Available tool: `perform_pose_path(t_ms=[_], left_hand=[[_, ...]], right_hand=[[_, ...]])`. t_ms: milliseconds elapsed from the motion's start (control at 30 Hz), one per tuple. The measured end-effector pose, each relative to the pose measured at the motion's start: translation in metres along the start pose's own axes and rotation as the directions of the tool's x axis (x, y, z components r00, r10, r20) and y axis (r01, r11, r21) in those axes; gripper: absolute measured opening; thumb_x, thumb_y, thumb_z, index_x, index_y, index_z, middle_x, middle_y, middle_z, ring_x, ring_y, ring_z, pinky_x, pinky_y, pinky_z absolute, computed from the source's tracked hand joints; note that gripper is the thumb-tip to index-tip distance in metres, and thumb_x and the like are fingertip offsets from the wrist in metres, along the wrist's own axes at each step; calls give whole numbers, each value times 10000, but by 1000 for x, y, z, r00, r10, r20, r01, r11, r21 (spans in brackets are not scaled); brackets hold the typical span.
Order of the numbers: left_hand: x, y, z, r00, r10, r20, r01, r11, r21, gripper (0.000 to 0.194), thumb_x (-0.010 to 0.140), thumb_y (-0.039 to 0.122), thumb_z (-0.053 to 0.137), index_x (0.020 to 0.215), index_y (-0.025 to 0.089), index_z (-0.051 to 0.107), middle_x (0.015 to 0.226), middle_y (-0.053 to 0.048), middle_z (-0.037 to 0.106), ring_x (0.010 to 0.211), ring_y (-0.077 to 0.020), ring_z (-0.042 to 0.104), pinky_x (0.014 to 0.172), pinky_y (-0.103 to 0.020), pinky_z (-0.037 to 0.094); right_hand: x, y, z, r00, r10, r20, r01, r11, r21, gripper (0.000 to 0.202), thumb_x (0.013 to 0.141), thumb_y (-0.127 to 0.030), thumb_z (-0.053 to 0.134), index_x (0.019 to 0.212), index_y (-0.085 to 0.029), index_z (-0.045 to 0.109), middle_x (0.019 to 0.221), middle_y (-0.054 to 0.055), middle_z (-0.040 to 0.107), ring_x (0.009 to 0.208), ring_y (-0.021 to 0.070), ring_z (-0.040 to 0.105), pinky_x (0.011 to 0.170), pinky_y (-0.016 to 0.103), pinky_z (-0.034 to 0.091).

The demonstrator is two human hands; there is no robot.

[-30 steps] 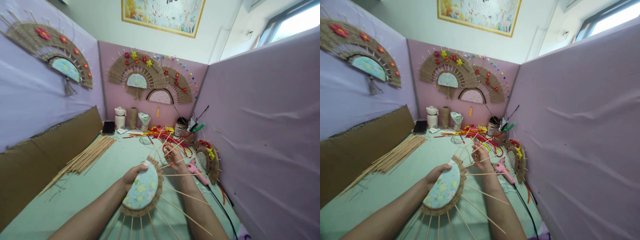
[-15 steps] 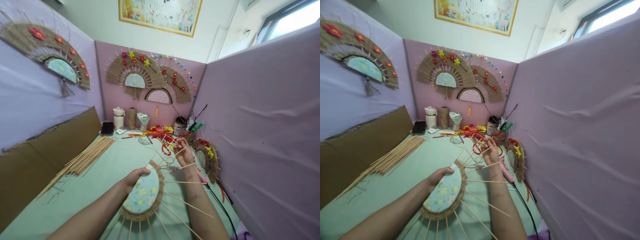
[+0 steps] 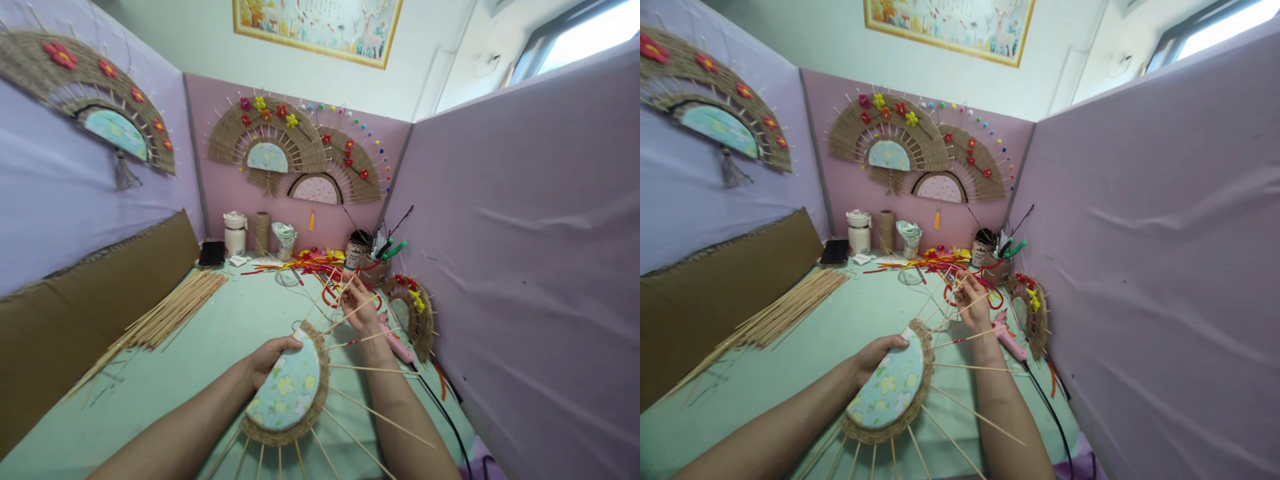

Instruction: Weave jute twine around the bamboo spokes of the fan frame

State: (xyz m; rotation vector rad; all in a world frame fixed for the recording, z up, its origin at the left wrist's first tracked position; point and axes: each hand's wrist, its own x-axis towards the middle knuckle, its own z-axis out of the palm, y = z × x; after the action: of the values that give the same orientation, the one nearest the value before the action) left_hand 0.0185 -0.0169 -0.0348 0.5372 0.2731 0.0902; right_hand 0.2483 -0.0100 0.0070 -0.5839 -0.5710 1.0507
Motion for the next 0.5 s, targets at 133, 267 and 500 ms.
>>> perform_pose_path(t_ms=[133,267,500], left_hand=[[0,0,6,999,5,46,-5,1000,6,499,747,283,528,1175,34,586,853,-141,725,773,-251,686,790,-333,448],[-2,0,7,999,32,23,-32,999,21,489,735,291,536,1137,21,605,848,-146,724,750,-248,682,785,-333,440],[-4,-2,5,983,150,-105,-152,988,-18,441,759,275,578,1129,36,606,773,-116,724,783,-242,682,845,-332,417]], right_hand=[[-7,24,8,993,112,23,-108,986,-126,308,599,-136,760,892,-207,696,1036,29,709,675,91,622,555,189,465],[-20,64,21,953,299,47,-277,924,-265,355,543,-170,799,885,-182,703,991,70,720,745,158,678,586,222,497],[-53,83,39,800,568,191,-501,809,-309,255,604,-272,754,837,-176,713,929,76,722,795,211,690,706,333,537]])
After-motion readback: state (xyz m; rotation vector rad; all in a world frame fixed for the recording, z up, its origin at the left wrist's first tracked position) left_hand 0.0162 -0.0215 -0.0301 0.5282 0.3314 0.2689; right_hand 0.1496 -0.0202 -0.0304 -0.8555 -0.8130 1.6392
